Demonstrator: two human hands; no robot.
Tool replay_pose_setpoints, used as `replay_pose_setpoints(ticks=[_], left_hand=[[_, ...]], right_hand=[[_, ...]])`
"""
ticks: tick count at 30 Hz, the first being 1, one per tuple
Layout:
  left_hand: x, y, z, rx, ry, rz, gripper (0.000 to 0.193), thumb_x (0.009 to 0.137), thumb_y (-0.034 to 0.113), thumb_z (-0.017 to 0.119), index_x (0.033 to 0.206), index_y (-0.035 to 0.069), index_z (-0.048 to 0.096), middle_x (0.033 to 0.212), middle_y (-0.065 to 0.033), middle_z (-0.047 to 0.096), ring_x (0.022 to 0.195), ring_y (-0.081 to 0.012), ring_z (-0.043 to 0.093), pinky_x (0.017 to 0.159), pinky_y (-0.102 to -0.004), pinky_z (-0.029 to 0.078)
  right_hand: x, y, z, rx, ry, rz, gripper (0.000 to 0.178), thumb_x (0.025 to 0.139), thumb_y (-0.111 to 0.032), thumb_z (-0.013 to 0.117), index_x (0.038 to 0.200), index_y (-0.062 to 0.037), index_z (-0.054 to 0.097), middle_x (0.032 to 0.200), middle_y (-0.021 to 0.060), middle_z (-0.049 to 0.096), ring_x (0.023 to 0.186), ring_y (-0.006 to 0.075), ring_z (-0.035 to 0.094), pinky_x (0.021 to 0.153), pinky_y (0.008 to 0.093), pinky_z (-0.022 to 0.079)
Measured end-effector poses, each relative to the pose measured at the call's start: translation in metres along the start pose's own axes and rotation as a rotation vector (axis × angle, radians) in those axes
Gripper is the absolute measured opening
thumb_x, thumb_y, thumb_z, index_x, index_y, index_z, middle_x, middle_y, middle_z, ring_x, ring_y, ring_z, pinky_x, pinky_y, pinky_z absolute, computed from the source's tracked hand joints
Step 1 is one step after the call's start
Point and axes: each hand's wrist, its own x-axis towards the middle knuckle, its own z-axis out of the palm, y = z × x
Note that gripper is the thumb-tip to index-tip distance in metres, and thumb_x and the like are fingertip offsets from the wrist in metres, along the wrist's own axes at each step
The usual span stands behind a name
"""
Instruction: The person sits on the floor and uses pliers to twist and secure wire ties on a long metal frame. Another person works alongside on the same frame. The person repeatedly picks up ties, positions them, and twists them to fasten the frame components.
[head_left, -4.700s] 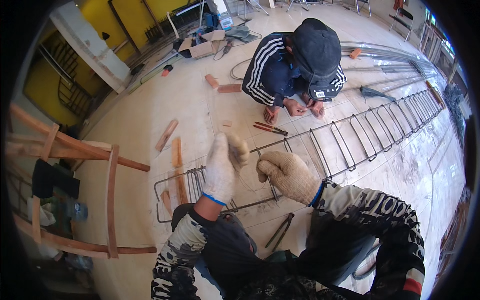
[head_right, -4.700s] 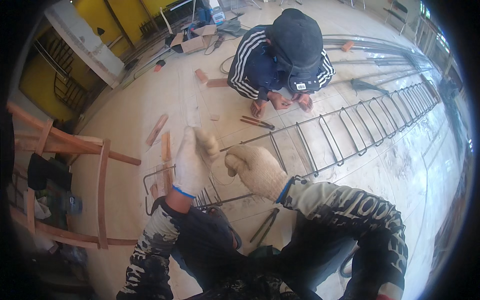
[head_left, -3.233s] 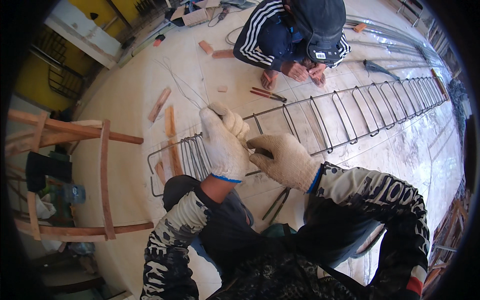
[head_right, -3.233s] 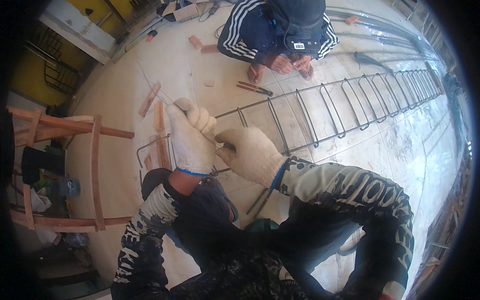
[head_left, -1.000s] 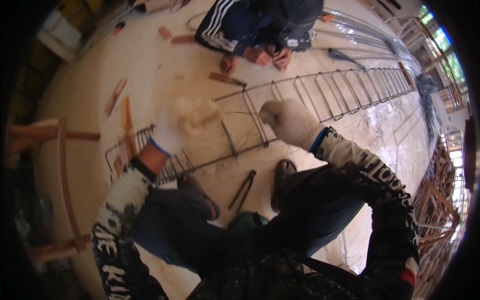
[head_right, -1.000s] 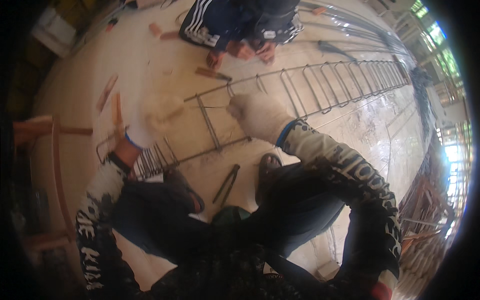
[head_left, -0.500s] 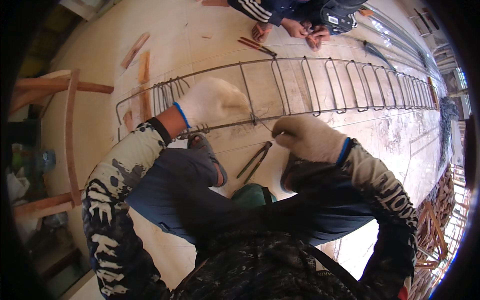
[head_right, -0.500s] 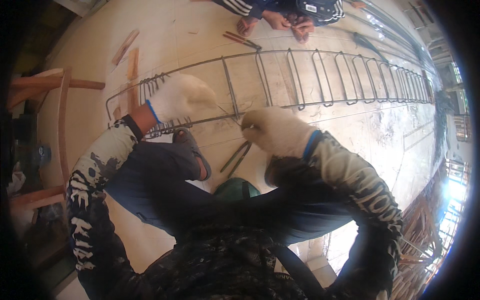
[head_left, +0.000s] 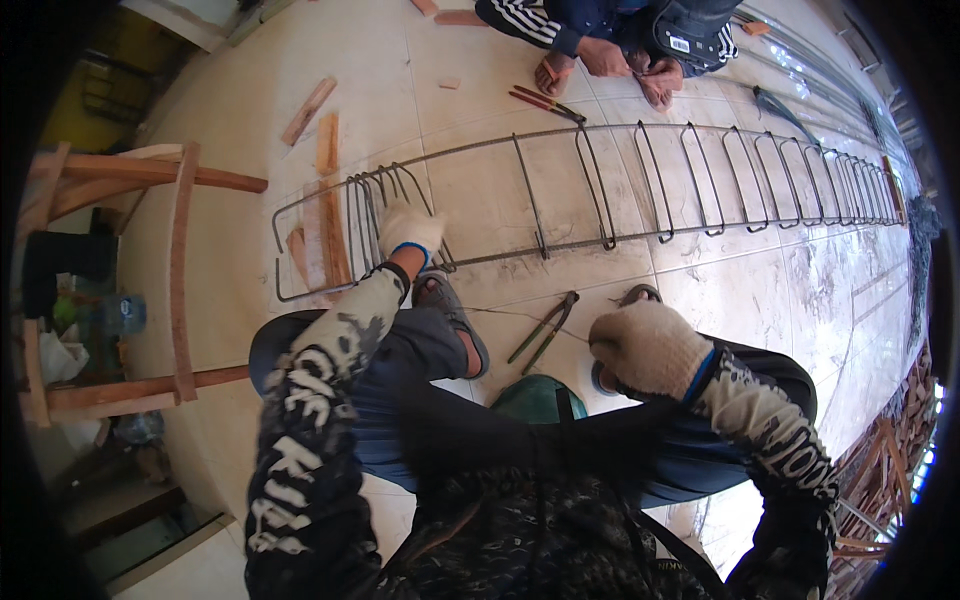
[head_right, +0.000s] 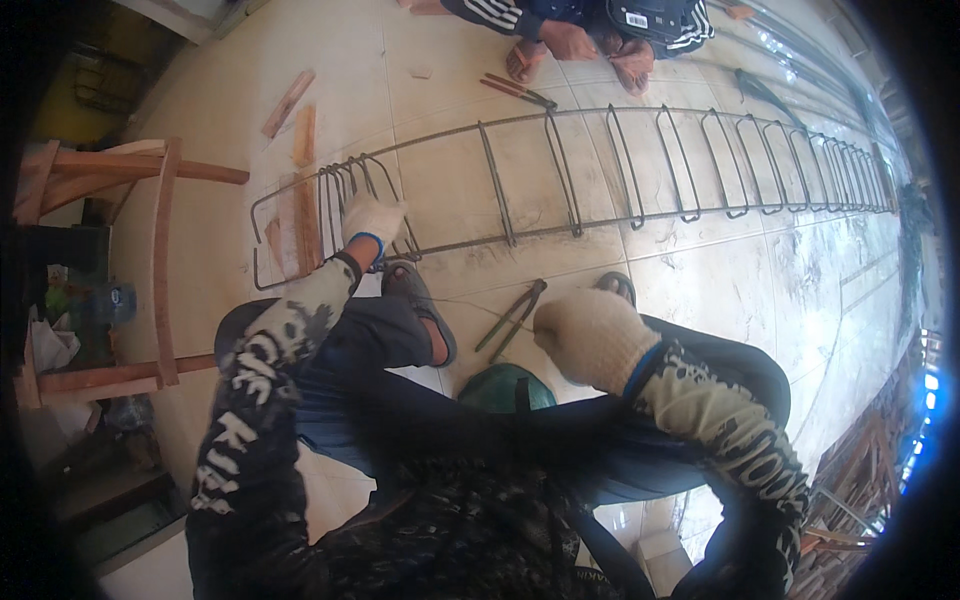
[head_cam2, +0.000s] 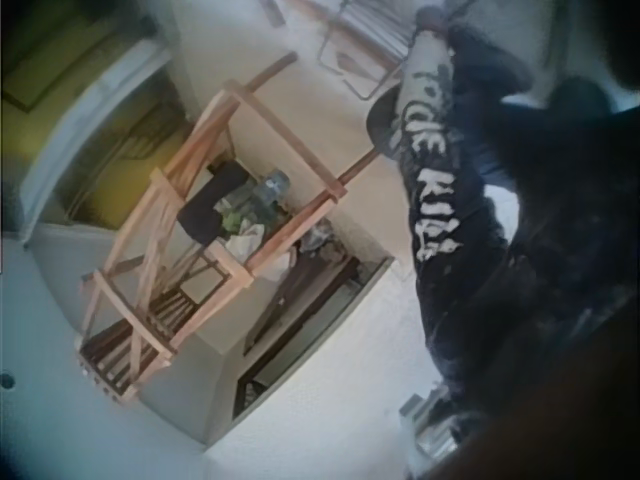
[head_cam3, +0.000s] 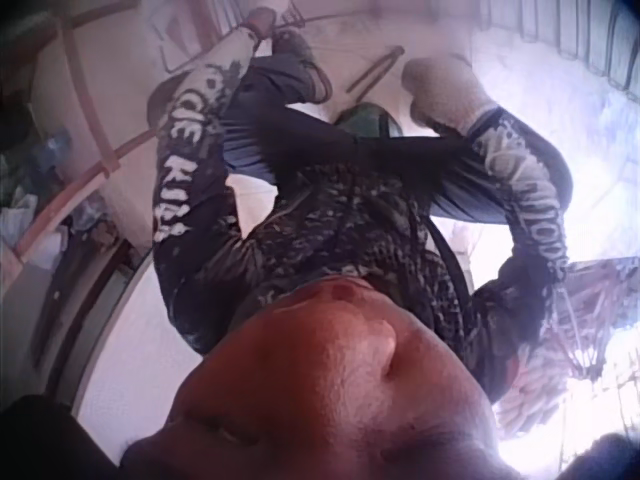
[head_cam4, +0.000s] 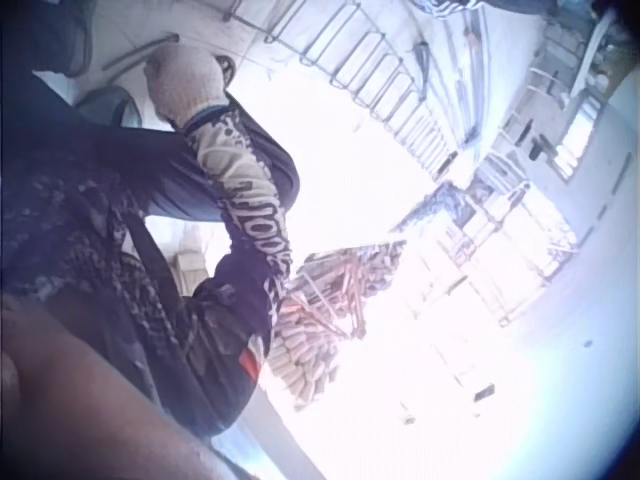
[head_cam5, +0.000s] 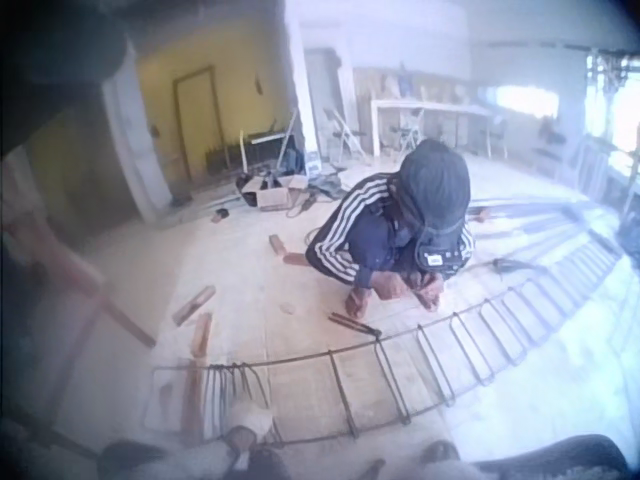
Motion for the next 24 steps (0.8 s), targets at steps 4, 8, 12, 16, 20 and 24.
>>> replay_pose_setpoints(ticks=[4, 8, 12, 16, 20, 24], left_hand=[[0.040, -0.047, 0.072, -0.081, 0.009, -0.159, 0.057, 0.102, 0.056, 0.059, 0.124, 0.006, 0.077, 0.120, -0.0265, 0.078, 0.113, -0.0480, 0.075, 0.097, -0.0594, 0.060], [0.026, -0.060, 0.105, -0.163, 0.140, -0.099, 0.055, 0.110, 0.052, 0.046, 0.115, 0.007, 0.077, 0.111, -0.0269, 0.079, 0.106, -0.0488, 0.076, 0.091, -0.0624, 0.059], [0.011, -0.055, 0.102, -0.095, 0.164, -0.099, 0.053, 0.113, 0.047, 0.042, 0.112, 0.006, 0.076, 0.111, -0.0270, 0.079, 0.104, -0.0486, 0.076, 0.090, -0.0646, 0.058], [0.013, -0.055, 0.106, -0.154, 0.160, -0.108, 0.056, 0.113, 0.045, 0.038, 0.117, 0.005, 0.077, 0.113, -0.0262, 0.079, 0.107, -0.0487, 0.075, 0.094, -0.0642, 0.058], [0.011, -0.040, 0.103, -0.207, 0.125, -0.133, 0.054, 0.111, 0.044, 0.040, 0.119, 0.006, 0.078, 0.118, -0.0264, 0.078, 0.110, -0.0492, 0.074, 0.098, -0.0625, 0.057], [0.018, -0.051, 0.107, -0.269, 0.184, -0.149, 0.054, 0.110, 0.046, 0.042, 0.118, 0.007, 0.079, 0.118, -0.0261, 0.078, 0.111, -0.0492, 0.074, 0.098, -0.0620, 0.057]], right_hand=[[-0.003, -0.009, 0.006, 0.001, -0.009, 0.023, 0.017, 0.098, -0.025, 0.069, 0.098, -0.0108, 0.078, 0.092, 0.0164, 0.078, 0.090, 0.0412, 0.076, 0.081, 0.0542, 0.059], [-0.008, -0.012, 0.017, -0.007, 0.043, 0.012, 0.016, 0.099, -0.023, 0.067, 0.098, -0.0104, 0.077, 0.089, 0.0172, 0.077, 0.089, 0.0410, 0.076, 0.080, 0.0544, 0.059], [-0.010, -0.017, 0.024, -0.018, 0.077, 0.059, 0.015, 0.098, -0.022, 0.067, 0.098, -0.0096, 0.076, 0.085, 0.0178, 0.075, 0.087, 0.0412, 0.075, 0.078, 0.0545, 0.059], [-0.006, -0.020, 0.038, -0.007, 0.124, 0.020, 0.014, 0.100, -0.023, 0.067, 0.097, -0.0102, 0.073, 0.081, 0.0172, 0.073, 0.084, 0.0416, 0.074, 0.076, 0.0542, 0.058], [-0.004, -0.020, 0.044, 0.002, 0.107, 0.011, 0.015, 0.100, -0.023, 0.066, 0.097, -0.0097, 0.073, 0.081, 0.0176, 0.073, 0.083, 0.0420, 0.074, 0.075, 0.0551, 0.058], [0.002, -0.029, 0.042, -0.008, 0.081, 0.010, 0.016, 0.100, -0.023, 0.066, 0.097, -0.0091, 0.073, 0.081, 0.0186, 0.073, 0.084, 0.0423, 0.074, 0.075, 0.0554, 0.058]])
